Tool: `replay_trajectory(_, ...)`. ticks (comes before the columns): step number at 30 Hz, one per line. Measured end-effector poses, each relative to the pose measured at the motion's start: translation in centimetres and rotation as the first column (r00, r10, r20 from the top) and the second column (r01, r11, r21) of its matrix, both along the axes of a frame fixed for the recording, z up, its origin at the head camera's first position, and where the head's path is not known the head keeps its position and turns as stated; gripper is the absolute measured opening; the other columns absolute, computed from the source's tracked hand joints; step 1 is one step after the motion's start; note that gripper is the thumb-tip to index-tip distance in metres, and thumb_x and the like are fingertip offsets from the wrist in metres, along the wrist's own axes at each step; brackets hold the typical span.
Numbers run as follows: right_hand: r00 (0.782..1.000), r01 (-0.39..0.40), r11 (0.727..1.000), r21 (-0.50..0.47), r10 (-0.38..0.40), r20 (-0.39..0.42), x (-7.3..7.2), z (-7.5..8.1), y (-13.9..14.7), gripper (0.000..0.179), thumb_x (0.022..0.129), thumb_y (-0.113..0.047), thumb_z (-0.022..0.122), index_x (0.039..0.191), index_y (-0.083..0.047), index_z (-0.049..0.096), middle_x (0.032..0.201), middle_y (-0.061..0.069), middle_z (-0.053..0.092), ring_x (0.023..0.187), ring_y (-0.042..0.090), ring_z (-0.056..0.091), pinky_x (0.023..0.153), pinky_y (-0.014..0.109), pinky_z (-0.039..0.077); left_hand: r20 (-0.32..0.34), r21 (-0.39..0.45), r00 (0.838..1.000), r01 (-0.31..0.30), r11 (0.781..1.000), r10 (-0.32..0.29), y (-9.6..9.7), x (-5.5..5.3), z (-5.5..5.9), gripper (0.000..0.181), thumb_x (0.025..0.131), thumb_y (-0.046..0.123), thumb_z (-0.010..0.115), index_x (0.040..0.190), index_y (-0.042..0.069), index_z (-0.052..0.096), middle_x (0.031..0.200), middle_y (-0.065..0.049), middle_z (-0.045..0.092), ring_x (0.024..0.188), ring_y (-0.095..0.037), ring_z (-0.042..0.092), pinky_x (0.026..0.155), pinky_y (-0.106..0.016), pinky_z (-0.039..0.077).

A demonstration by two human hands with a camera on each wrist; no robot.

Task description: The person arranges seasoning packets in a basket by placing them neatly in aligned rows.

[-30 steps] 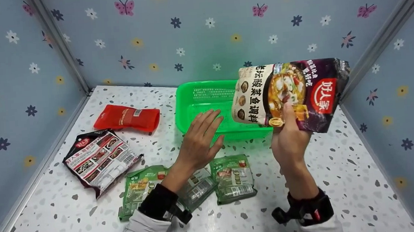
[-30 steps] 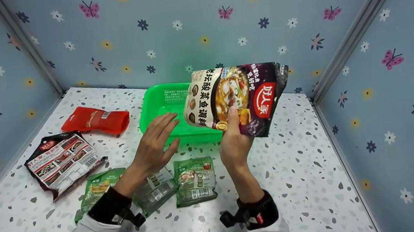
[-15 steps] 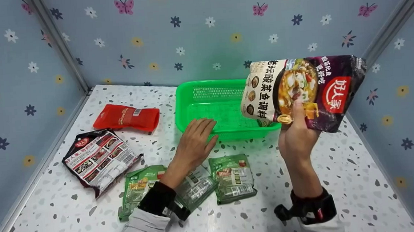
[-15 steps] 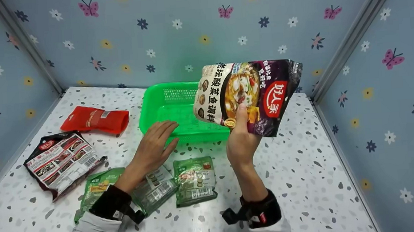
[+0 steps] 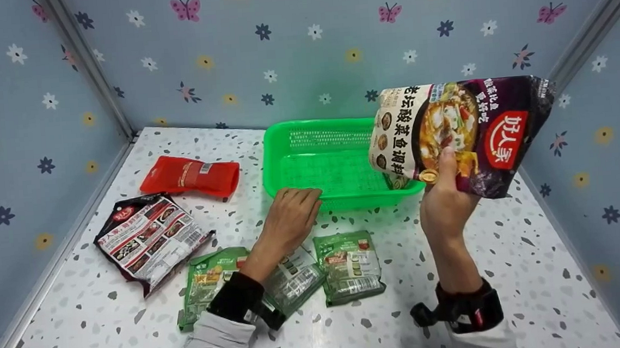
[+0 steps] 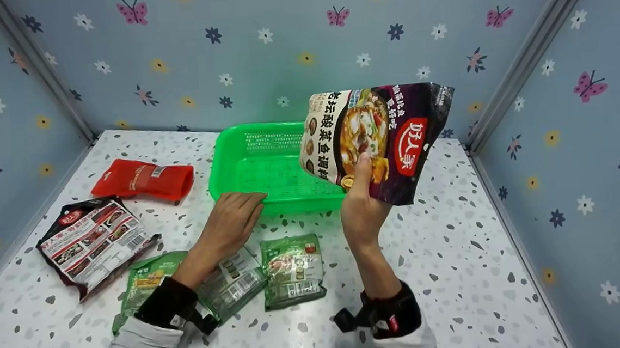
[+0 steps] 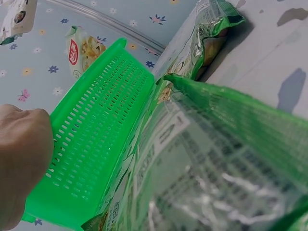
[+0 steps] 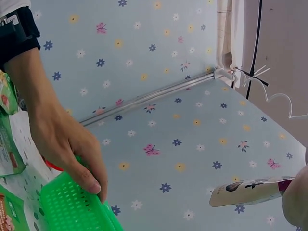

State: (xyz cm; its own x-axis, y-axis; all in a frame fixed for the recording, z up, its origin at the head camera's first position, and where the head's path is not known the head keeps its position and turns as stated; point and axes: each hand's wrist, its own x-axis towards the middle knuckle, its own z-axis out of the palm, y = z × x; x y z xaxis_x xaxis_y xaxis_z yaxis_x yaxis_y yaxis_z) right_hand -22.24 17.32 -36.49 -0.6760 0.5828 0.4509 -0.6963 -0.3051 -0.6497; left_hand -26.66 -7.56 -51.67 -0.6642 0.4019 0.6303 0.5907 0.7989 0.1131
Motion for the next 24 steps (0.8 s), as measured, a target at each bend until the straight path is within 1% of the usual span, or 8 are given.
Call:
replay_trajectory(2, 0.999, 0.036, 0.998, 0.047, -0.037, 0.021, -0.1, -0.2, 0.2, 0.054, 0.112, 0.002, 0.058, 0.163, -0.002, 0.042, 0.156, 0.017, 0.063, 0.149, 0.035, 0.062, 0.129, 0.045, 0.053, 0.006, -0.005, 1.000, -0.002, 1.000, 0.002, 0.0, 0.0, 0.0, 0.029, 0.117, 0.021, 0.063, 0.140, 0.009, 0.075, 0.130, -0.009, 0.084, 0.115, -0.030, 0.079, 0.102, -0.049, 0.061)
replay_trajectory(5, 0.997, 0.055, 0.995, 0.078, -0.059, 0.048, -0.2, -0.3, 0.3, 0.055, 0.112, 0.000, 0.059, 0.164, -0.004, 0.043, 0.156, 0.016, 0.063, 0.149, 0.034, 0.063, 0.130, 0.043, 0.053, 0.015, -0.013, 1.000, -0.001, 1.000, 0.002, 0.0, 0.1, 0.1, 0.027, 0.115, 0.015, 0.065, 0.139, 0.009, 0.075, 0.129, -0.009, 0.084, 0.114, -0.030, 0.080, 0.099, -0.048, 0.061)
replay_trajectory(9, 0.992, 0.103, 0.988, 0.119, -0.111, 0.056, -0.7, -0.6, 0.3, 0.057, 0.112, -0.001, 0.061, 0.166, -0.004, 0.041, 0.156, 0.015, 0.064, 0.147, 0.031, 0.064, 0.129, 0.043, 0.053, 0.018, -0.028, 1.000, -0.002, 1.000, 0.003, -0.1, 0.1, 0.2, 0.028, 0.113, 0.010, 0.064, 0.139, 0.009, 0.075, 0.129, -0.010, 0.083, 0.114, -0.031, 0.079, 0.097, -0.047, 0.062)
replay_trajectory(13, 0.987, 0.139, 0.977, 0.163, -0.149, 0.055, -1.5, -1.0, 0.4, 0.062, 0.111, -0.001, 0.062, 0.168, -0.001, 0.038, 0.156, 0.016, 0.064, 0.145, 0.030, 0.065, 0.129, 0.043, 0.052, 0.033, -0.040, 0.999, -0.006, 0.999, 0.007, -0.1, 0.1, 0.4, 0.032, 0.111, 0.005, 0.065, 0.141, 0.009, 0.073, 0.130, -0.010, 0.083, 0.115, -0.031, 0.079, 0.097, -0.048, 0.062)
replay_trajectory(16, 0.988, 0.124, 0.974, 0.189, -0.138, 0.063, -2.4, -1.3, 0.5, 0.062, 0.111, -0.002, 0.063, 0.168, -0.002, 0.039, 0.157, 0.016, 0.063, 0.145, 0.030, 0.065, 0.129, 0.043, 0.052, 0.039, -0.049, 0.999, -0.012, 0.999, 0.014, -0.2, 0.1, 0.4, 0.037, 0.106, -0.001, 0.066, 0.142, 0.009, 0.073, 0.131, -0.011, 0.082, 0.116, -0.031, 0.079, 0.099, -0.048, 0.062)
replay_trajectory(18, 0.988, 0.112, 0.968, 0.226, -0.132, 0.074, -3.0, -1.7, 0.5, 0.064, 0.111, -0.004, 0.063, 0.170, -0.002, 0.037, 0.159, 0.016, 0.062, 0.147, 0.030, 0.064, 0.130, 0.043, 0.052, 0.038, -0.054, 0.999, -0.016, 0.998, 0.018, -0.2, 0.1, 0.4, 0.040, 0.104, -0.004, 0.066, 0.142, 0.009, 0.072, 0.132, -0.010, 0.082, 0.117, -0.031, 0.079, 0.100, -0.048, 0.062)
replay_trajectory(21, 0.989, 0.077, 0.953, 0.292, -0.111, 0.101, -4.0, -2.3, 0.5, 0.068, 0.112, -0.005, 0.062, 0.173, -0.005, 0.033, 0.164, 0.016, 0.059, 0.151, 0.030, 0.061, 0.132, 0.043, 0.050, 0.037, -0.055, 0.999, -0.015, 0.998, 0.017, -0.2, 0.2, 0.4, 0.044, 0.101, -0.006, 0.067, 0.142, 0.009, 0.072, 0.131, -0.011, 0.082, 0.117, -0.031, 0.079, 0.100, -0.048, 0.062)
replay_trajectory(24, 0.984, 0.032, 0.932, 0.362, -0.094, 0.154, -4.9, -3.2, 0.4, 0.068, 0.114, -0.007, 0.060, 0.176, -0.007, 0.031, 0.166, 0.016, 0.057, 0.152, 0.031, 0.060, 0.131, 0.044, 0.051, 0.040, -0.060, 0.999, -0.018, 0.998, 0.020, -0.3, 0.2, 0.3, 0.047, 0.098, -0.009, 0.068, 0.142, 0.009, 0.072, 0.132, -0.011, 0.082, 0.118, -0.031, 0.079, 0.100, -0.048, 0.063)
